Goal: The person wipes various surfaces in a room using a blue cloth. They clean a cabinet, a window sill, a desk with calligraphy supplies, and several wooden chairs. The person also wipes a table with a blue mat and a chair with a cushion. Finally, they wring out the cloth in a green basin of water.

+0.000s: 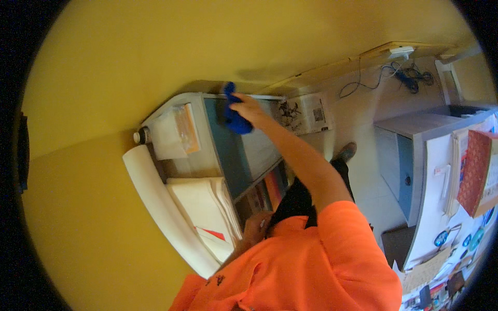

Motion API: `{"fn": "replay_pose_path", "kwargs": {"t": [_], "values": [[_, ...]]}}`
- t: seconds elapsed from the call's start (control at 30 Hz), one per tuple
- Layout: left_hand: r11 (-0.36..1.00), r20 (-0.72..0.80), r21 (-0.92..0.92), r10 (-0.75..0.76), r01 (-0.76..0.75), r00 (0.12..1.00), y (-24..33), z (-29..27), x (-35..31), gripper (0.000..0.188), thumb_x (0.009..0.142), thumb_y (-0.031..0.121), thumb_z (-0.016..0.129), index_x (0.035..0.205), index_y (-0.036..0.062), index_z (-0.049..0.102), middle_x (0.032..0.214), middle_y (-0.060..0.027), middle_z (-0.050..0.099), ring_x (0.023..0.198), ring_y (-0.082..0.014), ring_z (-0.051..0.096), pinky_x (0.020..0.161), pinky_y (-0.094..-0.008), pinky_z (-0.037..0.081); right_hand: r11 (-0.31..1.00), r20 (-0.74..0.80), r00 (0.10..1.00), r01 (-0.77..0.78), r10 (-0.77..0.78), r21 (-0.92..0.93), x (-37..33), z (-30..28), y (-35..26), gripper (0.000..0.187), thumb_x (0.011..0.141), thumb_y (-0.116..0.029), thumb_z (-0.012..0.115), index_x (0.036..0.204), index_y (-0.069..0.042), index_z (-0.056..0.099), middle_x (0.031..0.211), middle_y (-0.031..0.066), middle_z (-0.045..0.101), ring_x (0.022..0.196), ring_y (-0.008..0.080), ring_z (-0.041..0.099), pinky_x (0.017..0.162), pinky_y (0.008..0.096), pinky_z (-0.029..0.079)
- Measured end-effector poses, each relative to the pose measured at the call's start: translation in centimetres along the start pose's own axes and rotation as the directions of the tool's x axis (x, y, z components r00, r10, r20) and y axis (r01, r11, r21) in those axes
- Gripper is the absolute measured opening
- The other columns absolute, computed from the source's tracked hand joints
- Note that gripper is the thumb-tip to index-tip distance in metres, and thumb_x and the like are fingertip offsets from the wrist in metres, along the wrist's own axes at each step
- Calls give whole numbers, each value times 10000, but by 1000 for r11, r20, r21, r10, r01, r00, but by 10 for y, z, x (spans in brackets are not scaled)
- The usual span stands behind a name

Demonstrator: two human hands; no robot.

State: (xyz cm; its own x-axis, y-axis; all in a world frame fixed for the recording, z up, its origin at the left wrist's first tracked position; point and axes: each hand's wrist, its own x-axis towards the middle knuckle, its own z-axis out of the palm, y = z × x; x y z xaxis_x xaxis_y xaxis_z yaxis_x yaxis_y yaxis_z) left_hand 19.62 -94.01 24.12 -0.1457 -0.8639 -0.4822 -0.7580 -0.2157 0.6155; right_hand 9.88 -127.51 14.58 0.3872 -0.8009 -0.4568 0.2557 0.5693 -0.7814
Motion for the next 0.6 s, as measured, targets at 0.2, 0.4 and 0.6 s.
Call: {"fn": "replay_pose_path", "kwargs": {"t": [0.2, 0.4, 0.6], "values": [[971, 40, -118, -203, 206, 978, -49, 32, -27, 220, 909, 108, 524, 1075, 16, 637, 1074, -188, 647, 980, -352, 625, 825, -396, 496, 843, -183, 905, 262, -383, -470, -56, 106, 138, 579, 816, -126, 472, 1375, -27, 361, 1332, 255, 383, 1232, 436, 371, 1062, 448, 297], [952, 71, -156, -253, 261, 965, -64, 46, -23, 242, 936, 132, 506, 1118, 32, 629, 1062, -206, 643, 949, -365, 632, 830, -397, 489, 779, -96, 887, -444, 451, -443, -85, 78, 245, 600, 811, -195, 513, 1367, 4, 406, 1339, 255, 455, 1219, 416, 439, 1041, 411, 339], [940, 189, -79, -314, 333, 930, -94, 88, -32, 251, 925, 162, 552, 1154, 77, 608, 1094, -138, 647, 961, -324, 628, 830, -375, 491, 811, -187, 876, 304, -444, -500, 103, 37, 111, 548, 803, -116, 524, 1344, -65, 455, 1373, 207, 439, 1254, 383, 415, 1061, 407, 330]]}}
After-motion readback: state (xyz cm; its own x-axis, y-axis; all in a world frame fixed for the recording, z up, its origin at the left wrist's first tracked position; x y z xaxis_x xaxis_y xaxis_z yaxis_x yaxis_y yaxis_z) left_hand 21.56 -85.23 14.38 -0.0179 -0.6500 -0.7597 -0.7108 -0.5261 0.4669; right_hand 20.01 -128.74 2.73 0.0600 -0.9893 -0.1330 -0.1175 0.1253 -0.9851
